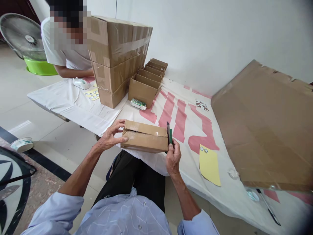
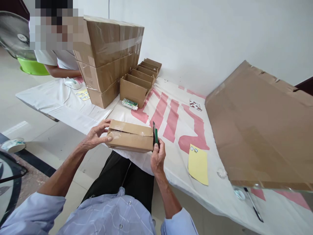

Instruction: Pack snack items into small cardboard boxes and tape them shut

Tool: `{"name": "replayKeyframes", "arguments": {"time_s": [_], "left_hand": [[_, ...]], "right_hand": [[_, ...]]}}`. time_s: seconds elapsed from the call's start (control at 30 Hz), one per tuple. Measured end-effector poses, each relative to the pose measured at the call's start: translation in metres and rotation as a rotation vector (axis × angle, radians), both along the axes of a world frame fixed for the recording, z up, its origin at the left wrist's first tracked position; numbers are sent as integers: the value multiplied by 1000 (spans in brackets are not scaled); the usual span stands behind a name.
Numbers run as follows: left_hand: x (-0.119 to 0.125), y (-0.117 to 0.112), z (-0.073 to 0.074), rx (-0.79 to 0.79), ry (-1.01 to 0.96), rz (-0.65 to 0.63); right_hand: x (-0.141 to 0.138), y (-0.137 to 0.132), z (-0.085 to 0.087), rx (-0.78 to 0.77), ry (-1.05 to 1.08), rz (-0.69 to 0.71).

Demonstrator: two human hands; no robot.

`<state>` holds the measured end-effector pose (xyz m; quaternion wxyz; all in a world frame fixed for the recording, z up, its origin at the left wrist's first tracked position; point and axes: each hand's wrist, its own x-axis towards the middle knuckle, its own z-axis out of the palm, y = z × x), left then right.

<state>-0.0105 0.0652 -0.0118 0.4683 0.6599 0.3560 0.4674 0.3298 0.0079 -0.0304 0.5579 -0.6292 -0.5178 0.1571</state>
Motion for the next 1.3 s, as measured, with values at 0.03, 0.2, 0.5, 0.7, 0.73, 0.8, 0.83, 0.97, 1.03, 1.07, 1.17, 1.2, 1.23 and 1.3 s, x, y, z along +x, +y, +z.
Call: {"name": "replayKeyframes", "arguments": {"time_s": [0.03, 0.2, 0.5, 0.7, 0.73, 0.8, 0.83, 0.97, 1.03, 1.07, 1.17, 1.2, 1.23, 1.3], "left_hand": [[0, -1, 0, 4, 5, 1], [1, -2, 0, 6, 30, 25], [4, -3, -1, 9, 28, 53], [5, -4, 0, 12, 25, 47], [5, -4, 1, 11, 25, 48], [6, -5, 1, 12, 28, 50], [5, -5, 1, 12, 30, 50], [4, -5, 1, 3, 35, 42], [4, -5, 0, -3, 42, 43], [4, -4, -1, -7, 44, 43], [3, -4, -2, -13, 40, 46], [3, -3, -3, -16, 38, 46], [3, -3, -3, -18, 40, 46], [2, -1, -3, -22, 50, 45]], "right_hand": [[4, 2, 8, 8, 12, 7], [23, 13, 74, -11, -74, 237], [-15, 41, 158, -53, -497, 785], [-30, 54, 166, -18, -639, 860], [-32, 56, 167, -17, -664, 861], [-36, 59, 168, -21, -727, 862], [-38, 61, 168, -23, -763, 864], [-46, 67, 174, -42, -898, 876], [-48, 69, 180, -56, -963, 877], [-47, 70, 183, -64, -999, 872], [-37, 73, 193, -88, -1072, 846], [-31, 74, 195, -98, -1075, 843], [-23, 75, 198, -108, -1068, 841], [-7, 77, 200, -125, -1046, 838]]}}
